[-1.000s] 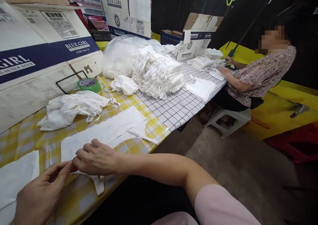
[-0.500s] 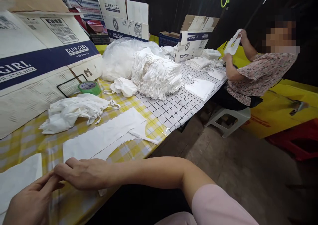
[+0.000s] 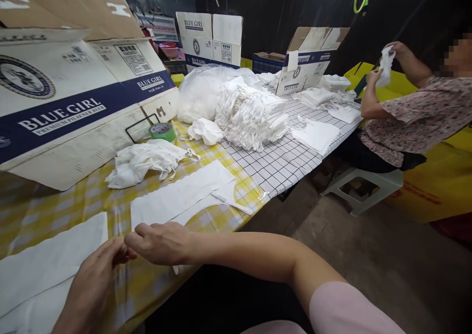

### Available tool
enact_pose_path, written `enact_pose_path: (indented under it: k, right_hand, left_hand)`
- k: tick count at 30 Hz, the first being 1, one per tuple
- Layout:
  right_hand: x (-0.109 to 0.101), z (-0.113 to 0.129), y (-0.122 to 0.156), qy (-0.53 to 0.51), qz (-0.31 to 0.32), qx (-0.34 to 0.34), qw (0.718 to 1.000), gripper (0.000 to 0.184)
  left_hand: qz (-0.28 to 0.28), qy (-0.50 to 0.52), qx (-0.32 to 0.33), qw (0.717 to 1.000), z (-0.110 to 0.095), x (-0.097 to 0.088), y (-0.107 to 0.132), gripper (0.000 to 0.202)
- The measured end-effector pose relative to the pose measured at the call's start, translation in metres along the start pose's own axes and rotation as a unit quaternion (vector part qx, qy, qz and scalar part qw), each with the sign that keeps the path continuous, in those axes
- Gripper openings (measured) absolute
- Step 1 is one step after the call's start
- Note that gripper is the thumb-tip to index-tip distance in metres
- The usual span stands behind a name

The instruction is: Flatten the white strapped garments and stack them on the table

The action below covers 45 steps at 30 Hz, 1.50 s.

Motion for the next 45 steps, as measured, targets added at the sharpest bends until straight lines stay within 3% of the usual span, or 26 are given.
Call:
enact_pose_path:
  k: [3, 8, 12, 15, 17, 21, 24, 29, 38, 45]
  right_hand:
    - [-0.003, -0.004, 0.001, 0.001, -0.012, 0.021, 1.0, 0.013]
    - [-0.009, -0.008, 0.0, -0.005, -0.036, 0.043, 0.998, 0.01]
    - [-0.013, 0.004, 0.001, 0.054, -0.029, 0.001, 0.998, 0.014]
    - [-0.018, 0.022, 0.003, 0.127, -0.045, -0.07, 0.988, 0.023]
    - [-0.019, 0.032, 0.005, 0.154, -0.053, -0.11, 0.98, 0.028]
    - [-0.019, 0.04, 0.008, 0.164, -0.064, -0.137, 0.975, 0.029]
    - [-0.016, 0.042, 0.009, 0.163, -0.072, -0.144, 0.973, 0.027]
    - [-0.015, 0.046, 0.011, 0.166, -0.092, -0.163, 0.968, 0.025]
    - [-0.029, 0.05, 0.028, 0.16, -0.146, -0.237, 0.947, 0.025]
    - [-0.018, 0.021, 0.026, 0.127, -0.106, -0.142, 0.976, 0.023]
  left_hand:
    - [0.083, 0.052, -0.042, 0.994, 0.011, 0.011, 0.001, 0.037]
    - [0.113, 0.053, 0.009, 0.992, -0.003, 0.015, 0.009, 0.041]
    - [0.123, 0.055, 0.027, 0.99, 0.003, 0.015, 0.009, 0.039]
    - [0.093, 0.026, 0.034, 0.995, 0.014, 0.007, 0.009, 0.04]
    - [0.025, -0.022, 0.046, 0.998, 0.019, -0.006, 0.011, 0.039]
    - [-0.115, -0.107, 0.165, 0.974, -0.002, -0.029, 0.033, 0.026]
    - [-0.119, -0.118, 0.223, 0.96, -0.015, -0.027, 0.046, 0.016]
    - [-0.132, -0.112, 0.227, 0.958, -0.019, -0.027, 0.053, 0.015]
    - [-0.175, -0.141, 0.288, 0.931, -0.03, -0.02, 0.07, 0.012]
    - [-0.146, -0.185, 0.312, 0.92, -0.034, -0.003, 0.057, 0.009]
Point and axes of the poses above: each hand's wrist, its own y-axis away from the middle knuckle, its own x-axis out of the palm, z = x × y, the point moved 10 cm from there along -y, towards the middle knuckle, and after that the axes turned 12 degrees about -x, right-handed, at the moved point
